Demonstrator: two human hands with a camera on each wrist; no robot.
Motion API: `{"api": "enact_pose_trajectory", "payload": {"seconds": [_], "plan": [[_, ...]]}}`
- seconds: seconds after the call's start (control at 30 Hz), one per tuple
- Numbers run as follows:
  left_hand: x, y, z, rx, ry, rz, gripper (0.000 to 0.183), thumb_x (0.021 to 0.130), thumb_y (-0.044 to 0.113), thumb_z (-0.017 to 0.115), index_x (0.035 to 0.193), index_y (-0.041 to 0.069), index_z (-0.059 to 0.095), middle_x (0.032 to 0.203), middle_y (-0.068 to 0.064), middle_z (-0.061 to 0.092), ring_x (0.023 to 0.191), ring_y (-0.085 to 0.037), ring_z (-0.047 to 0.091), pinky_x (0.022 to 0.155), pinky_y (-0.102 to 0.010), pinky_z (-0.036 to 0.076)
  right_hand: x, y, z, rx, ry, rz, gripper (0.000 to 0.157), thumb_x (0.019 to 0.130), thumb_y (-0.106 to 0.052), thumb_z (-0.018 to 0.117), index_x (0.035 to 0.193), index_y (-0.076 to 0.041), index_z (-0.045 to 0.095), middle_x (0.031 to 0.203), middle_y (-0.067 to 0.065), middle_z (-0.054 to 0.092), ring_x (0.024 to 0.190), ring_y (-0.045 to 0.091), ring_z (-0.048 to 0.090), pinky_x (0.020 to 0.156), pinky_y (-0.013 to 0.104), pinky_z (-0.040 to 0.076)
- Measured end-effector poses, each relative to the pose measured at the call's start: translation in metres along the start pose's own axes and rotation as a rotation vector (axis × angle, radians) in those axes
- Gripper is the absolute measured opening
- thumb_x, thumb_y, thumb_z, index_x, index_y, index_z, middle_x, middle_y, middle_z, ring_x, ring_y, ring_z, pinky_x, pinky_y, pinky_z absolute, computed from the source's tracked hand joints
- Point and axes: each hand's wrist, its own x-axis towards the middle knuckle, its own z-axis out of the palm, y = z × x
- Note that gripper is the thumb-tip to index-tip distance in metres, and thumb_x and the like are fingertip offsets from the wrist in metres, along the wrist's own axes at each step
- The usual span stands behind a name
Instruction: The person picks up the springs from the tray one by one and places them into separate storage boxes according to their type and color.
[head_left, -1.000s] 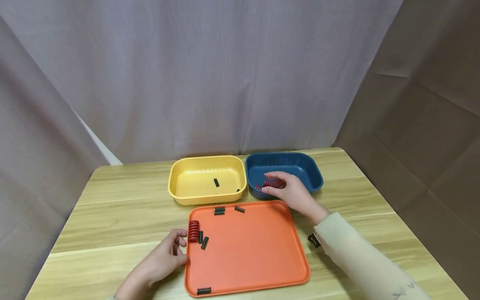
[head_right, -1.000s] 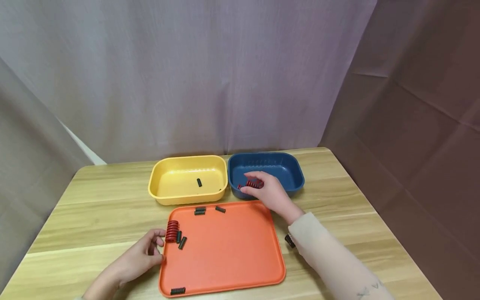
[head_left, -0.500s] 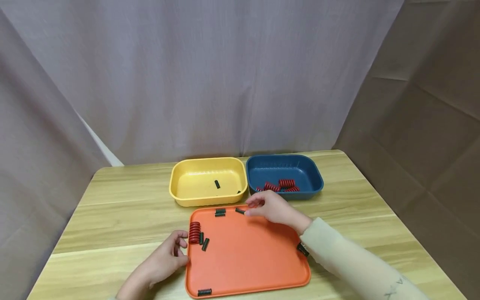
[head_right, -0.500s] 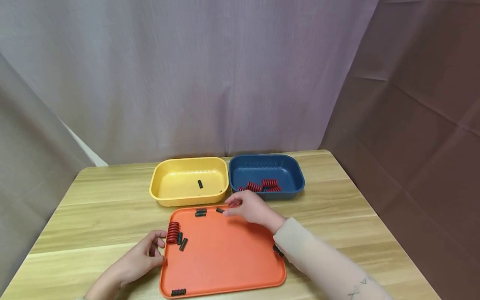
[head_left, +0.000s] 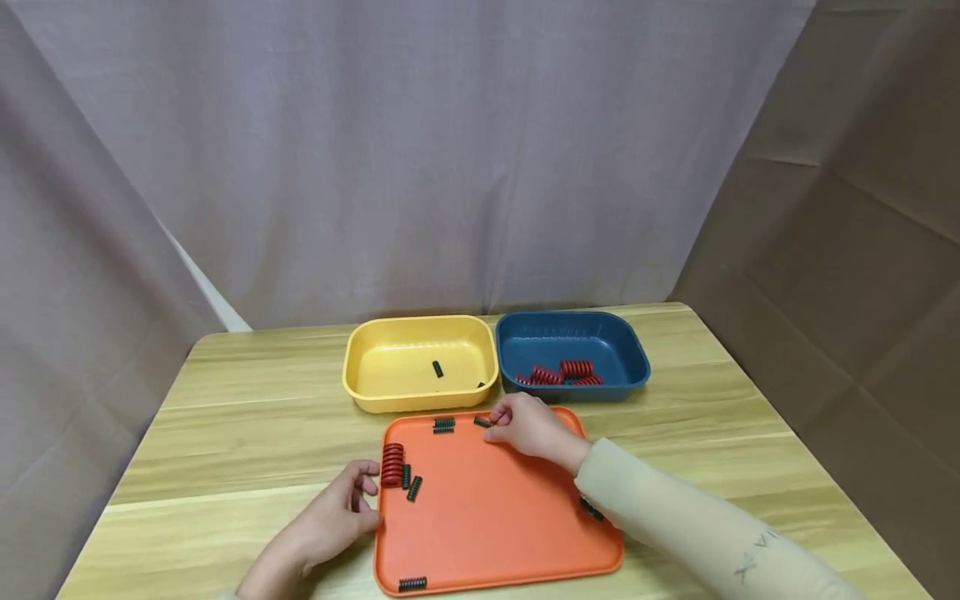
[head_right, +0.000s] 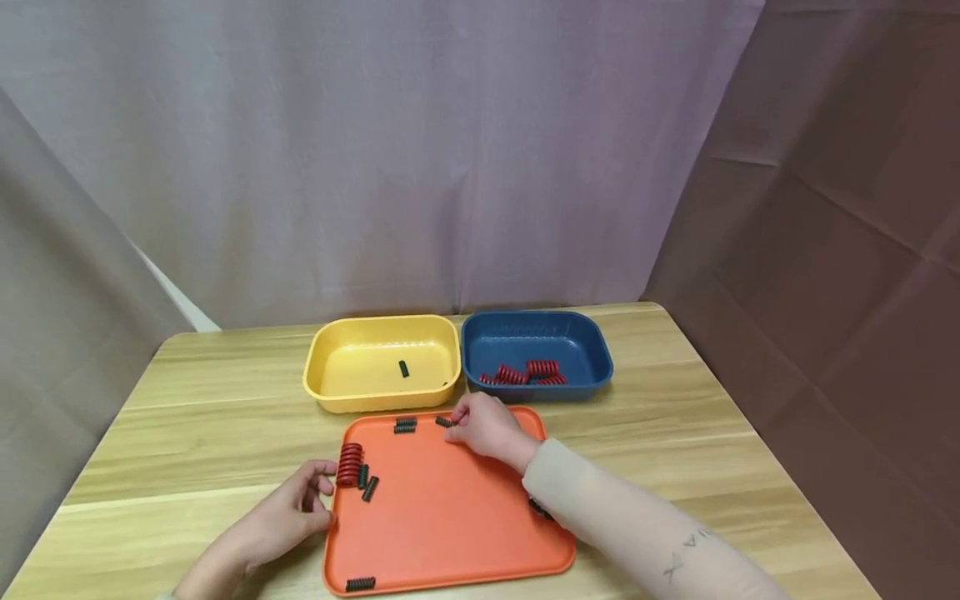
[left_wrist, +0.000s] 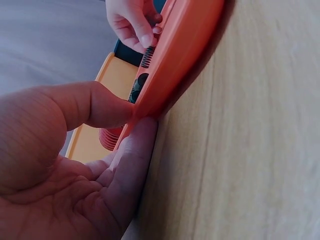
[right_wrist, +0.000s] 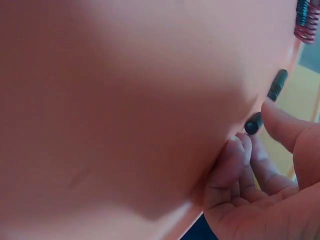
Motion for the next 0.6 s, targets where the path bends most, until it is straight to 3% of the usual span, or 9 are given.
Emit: {"api": "enact_pose_trajectory", "payload": {"seconds": [0.1, 0.33, 0.6], "plan": [[0.000, 0.000, 0.000, 0.006, 0.007, 0.004, 0.061, 0.072, -0.005, 0.067, 0.127, -0.001, 0.042, 0.104, -0.013, 0.042, 0.080, -0.022, 0.046, 0.057, -0.025, 0.043, 0.001, -0.001, 0.002, -0.025, 0.004, 0.009, 0.019, 0.079, -0.024, 0.079, 0.081, -0.014, 0.064, 0.077, -0.005, 0.058, 0.072, 0.013, 0.053, 0.069, 0.030, 0.046], [0.001, 0.003, 0.003, 0.016, 0.012, 0.009, 0.058, 0.073, -0.005, 0.067, 0.126, -0.001, 0.043, 0.103, -0.013, 0.042, 0.080, -0.022, 0.046, 0.058, -0.025, 0.043, -0.002, 0.004, -0.003, -0.074, -0.050, -0.064, 0.019, 0.080, -0.019, 0.078, 0.073, -0.013, 0.062, 0.069, -0.006, 0.057, 0.066, 0.012, 0.052, 0.064, 0.030, 0.046], [0.001, 0.000, 0.001, 0.014, 0.012, 0.007, 0.060, 0.072, -0.006, 0.066, 0.127, -0.001, 0.043, 0.104, -0.013, 0.043, 0.079, -0.022, 0.047, 0.058, -0.025, 0.043, 0.000, 0.013, -0.009, -0.011, -0.149, -0.115, 0.015, 0.080, -0.019, 0.078, 0.079, -0.012, 0.065, 0.073, -0.004, 0.060, 0.070, 0.013, 0.054, 0.066, 0.030, 0.047]]}}
